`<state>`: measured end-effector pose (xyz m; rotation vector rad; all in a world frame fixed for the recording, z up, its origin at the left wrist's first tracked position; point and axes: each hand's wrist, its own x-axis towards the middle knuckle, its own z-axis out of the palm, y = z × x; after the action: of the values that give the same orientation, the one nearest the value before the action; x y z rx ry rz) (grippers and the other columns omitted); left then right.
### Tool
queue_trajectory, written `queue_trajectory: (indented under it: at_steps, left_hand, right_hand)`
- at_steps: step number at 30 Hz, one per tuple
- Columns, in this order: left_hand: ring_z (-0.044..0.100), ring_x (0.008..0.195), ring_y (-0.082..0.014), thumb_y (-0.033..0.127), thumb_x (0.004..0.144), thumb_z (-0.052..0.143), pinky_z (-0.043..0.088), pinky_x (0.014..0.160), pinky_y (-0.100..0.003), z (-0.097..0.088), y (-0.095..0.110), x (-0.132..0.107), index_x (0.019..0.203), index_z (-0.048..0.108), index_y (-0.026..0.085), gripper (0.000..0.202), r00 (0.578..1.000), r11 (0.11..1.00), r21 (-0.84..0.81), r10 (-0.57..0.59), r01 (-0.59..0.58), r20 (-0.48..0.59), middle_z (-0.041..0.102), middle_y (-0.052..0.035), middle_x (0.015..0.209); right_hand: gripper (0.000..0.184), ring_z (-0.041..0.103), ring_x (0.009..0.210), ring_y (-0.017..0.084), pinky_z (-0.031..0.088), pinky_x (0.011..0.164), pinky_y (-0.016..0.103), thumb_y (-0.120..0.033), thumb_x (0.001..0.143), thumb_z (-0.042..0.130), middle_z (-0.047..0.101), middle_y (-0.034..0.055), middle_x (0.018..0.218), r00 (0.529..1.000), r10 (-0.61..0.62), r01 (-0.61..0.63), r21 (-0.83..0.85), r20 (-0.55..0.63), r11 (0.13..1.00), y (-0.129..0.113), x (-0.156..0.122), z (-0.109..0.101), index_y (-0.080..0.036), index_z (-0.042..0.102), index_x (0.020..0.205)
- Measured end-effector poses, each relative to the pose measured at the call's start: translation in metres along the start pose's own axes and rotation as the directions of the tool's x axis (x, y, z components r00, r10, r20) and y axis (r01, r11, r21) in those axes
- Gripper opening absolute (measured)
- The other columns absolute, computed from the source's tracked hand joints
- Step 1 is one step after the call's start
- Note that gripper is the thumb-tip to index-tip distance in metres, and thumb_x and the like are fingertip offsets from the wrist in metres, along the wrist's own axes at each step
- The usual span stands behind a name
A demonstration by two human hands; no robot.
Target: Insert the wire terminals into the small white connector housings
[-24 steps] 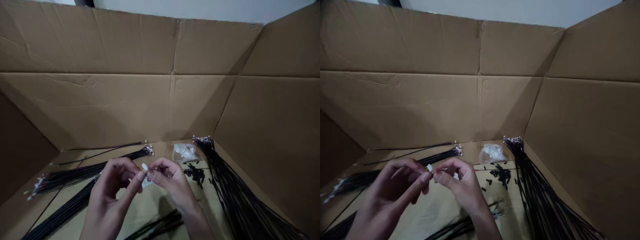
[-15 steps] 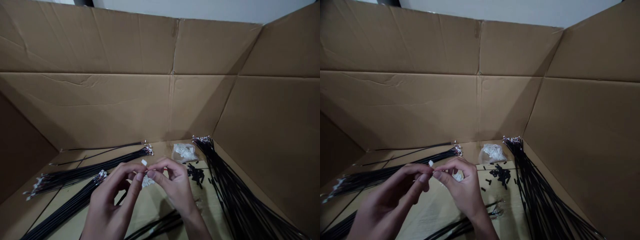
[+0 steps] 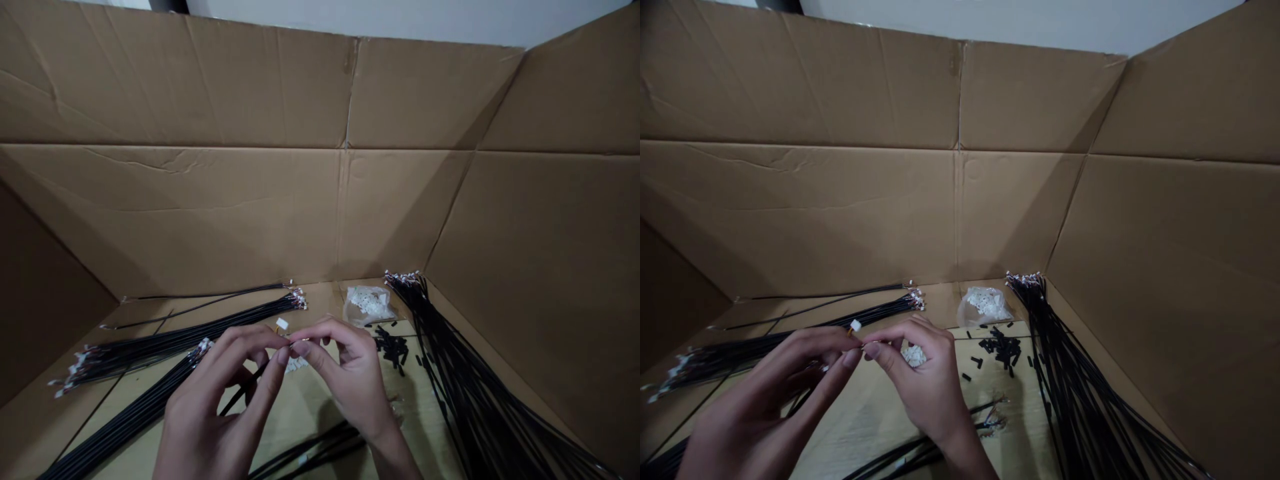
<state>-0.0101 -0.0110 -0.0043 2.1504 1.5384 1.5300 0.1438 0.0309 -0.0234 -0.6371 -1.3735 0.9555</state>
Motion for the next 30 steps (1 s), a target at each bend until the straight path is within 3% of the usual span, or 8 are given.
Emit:
queue_trajectory:
  at_steps: [6,12,17,23,27,30]
  left_hand:
    - [0.072,0.08,-0.0098,0.038,0.088,0.068,0.055,0.059,-0.008,0.002,0.013,0.007,0.076,0.071,0.032,0.014,0.99,0.989,-0.115,-0.104,0.094,-0.092,0.073,0.0043,0.087]
    - [0.072,0.087,-0.0111,0.038,0.088,0.069,0.054,0.06,-0.009,0.002,0.009,0.004,0.079,0.07,0.032,0.011,0.989,0.983,-0.133,-0.134,0.125,-0.062,0.075,0.0042,0.095]
    - [0.072,0.09,-0.0105,0.037,0.091,0.067,0.056,0.068,-0.011,0.003,0.006,0.003,0.083,0.07,0.033,0.01,0.993,0.984,-0.144,-0.11,0.104,-0.033,0.075,0.0054,0.099]
    - [0.07,0.084,-0.013,0.037,0.09,0.069,0.058,0.067,-0.016,0.002,0.005,0.0,0.082,0.069,0.031,0.01,0.992,0.987,-0.14,-0.095,0.083,-0.081,0.072,0.0035,0.092]
    - [0.07,0.084,-0.0144,0.036,0.092,0.068,0.057,0.064,-0.018,0.003,0.007,0.002,0.083,0.069,0.031,0.01,0.992,0.988,-0.116,-0.112,0.104,-0.061,0.072,0.0023,0.094]
    - [0.072,0.082,-0.0135,0.034,0.091,0.067,0.055,0.056,-0.016,0.004,0.012,0.004,0.082,0.07,0.031,0.01,0.996,0.992,-0.108,-0.068,0.062,-0.054,0.074,0.003,0.091]
  right_hand:
    - [0.007,0.061,0.07,0.016,0.045,0.07,0.031,-0.019,0.082,0.082,0.075,-0.0003,0.073,0.997,0.074,-0.073,0.111,-0.009,0.991,0.001,0.0,0.003,-0.026,0.081,0.081]
    - [0.005,0.064,0.068,0.016,0.046,0.062,0.028,-0.03,0.081,0.082,0.076,0.0006,0.076,0.968,0.233,-0.249,0.337,0.088,0.908,0.01,0.0,0.005,-0.026,0.078,0.08]
    - [0.01,0.06,0.059,0.013,0.046,0.057,0.026,-0.034,0.077,0.081,0.074,0.0015,0.073,0.944,0.291,-0.329,0.471,0.153,0.818,0.013,0.003,0.005,-0.025,0.079,0.079]
    - [0.01,0.061,0.065,0.014,0.046,0.06,0.025,-0.034,0.082,0.08,0.074,0.0018,0.075,0.949,0.283,-0.314,0.445,0.137,0.839,0.008,0.002,0.002,-0.024,0.079,0.085]
    - [0.001,0.062,0.069,0.016,0.047,0.065,0.027,-0.025,0.083,0.077,0.072,0.0006,0.075,0.96,0.251,-0.28,0.369,0.127,0.886,0.003,0.0,-0.001,-0.024,0.076,0.083]
    - [0.006,0.06,0.074,0.017,0.046,0.071,0.029,-0.018,0.079,0.075,0.069,-0.0004,0.077,0.972,0.207,-0.232,0.308,0.112,0.923,-0.004,0.0,-0.006,-0.024,0.075,0.078]
